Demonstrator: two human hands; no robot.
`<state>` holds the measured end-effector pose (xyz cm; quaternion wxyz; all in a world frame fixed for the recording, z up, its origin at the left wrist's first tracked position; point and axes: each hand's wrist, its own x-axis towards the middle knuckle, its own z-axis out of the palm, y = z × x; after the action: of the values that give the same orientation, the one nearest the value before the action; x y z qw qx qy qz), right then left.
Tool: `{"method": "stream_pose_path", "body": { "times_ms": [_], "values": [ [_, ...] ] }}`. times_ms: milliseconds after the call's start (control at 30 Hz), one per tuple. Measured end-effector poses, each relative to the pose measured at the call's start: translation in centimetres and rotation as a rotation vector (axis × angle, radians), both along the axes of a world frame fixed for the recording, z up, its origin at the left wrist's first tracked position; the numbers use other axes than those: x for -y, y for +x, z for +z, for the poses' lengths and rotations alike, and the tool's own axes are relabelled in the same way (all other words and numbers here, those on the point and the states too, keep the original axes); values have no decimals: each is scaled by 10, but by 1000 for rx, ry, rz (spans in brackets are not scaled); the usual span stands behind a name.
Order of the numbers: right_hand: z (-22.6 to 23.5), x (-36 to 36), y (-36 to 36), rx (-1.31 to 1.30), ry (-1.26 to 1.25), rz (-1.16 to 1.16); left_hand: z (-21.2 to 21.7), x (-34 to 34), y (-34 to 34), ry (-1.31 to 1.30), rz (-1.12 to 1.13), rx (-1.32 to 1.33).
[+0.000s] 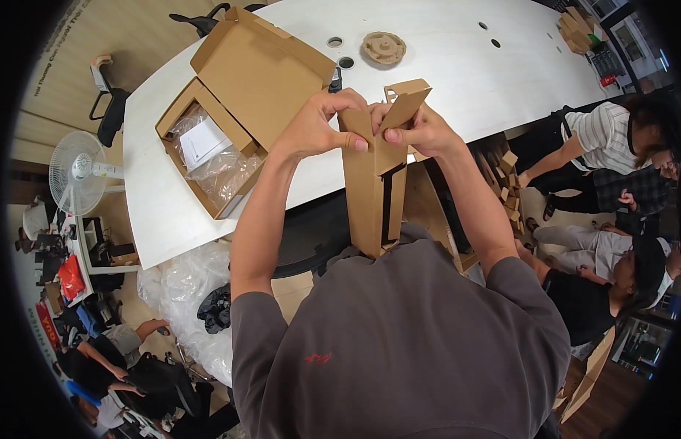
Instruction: Assemble and fold various cardboard box components and packaging inserts for product shipment.
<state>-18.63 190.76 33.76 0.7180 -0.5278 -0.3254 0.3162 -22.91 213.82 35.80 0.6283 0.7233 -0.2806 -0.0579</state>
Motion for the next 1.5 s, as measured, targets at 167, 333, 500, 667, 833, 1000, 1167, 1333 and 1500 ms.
{"method": "stream_pose_path", "body": {
  "times_ms": [167, 333, 500, 667, 833, 1000, 1167, 1333, 1500],
  "values": [
    [-3, -10, 4, -70, -43, -7, -14, -5, -3, -194, 48, -121],
    [5, -15, 0, -29, -26, -9, -32, -4, -1, -404, 79, -226],
    [11, -14, 0, 32, -110, -20, -47, -1, 3, -554, 84, -259],
    [8, -11, 1, 63, -126, 5, -57, 3, 5, -576, 77, -271],
    [20, -1, -5, 103, -278, -26, -48, 17, -5, -425, 290, -137],
    [26, 12, -20, 57, -289, -193, -35, 38, -10, -472, 280, -60],
    [1, 14, -29, -202, 51, -205, -49, 38, -6, -395, 304, -110],
    [-5, 29, -38, -134, 50, -335, -65, 53, 9, -457, 239, -102],
    [-3, 44, -56, -72, 97, -363, -65, 71, 9, -504, 105, -214]
  ]
}}
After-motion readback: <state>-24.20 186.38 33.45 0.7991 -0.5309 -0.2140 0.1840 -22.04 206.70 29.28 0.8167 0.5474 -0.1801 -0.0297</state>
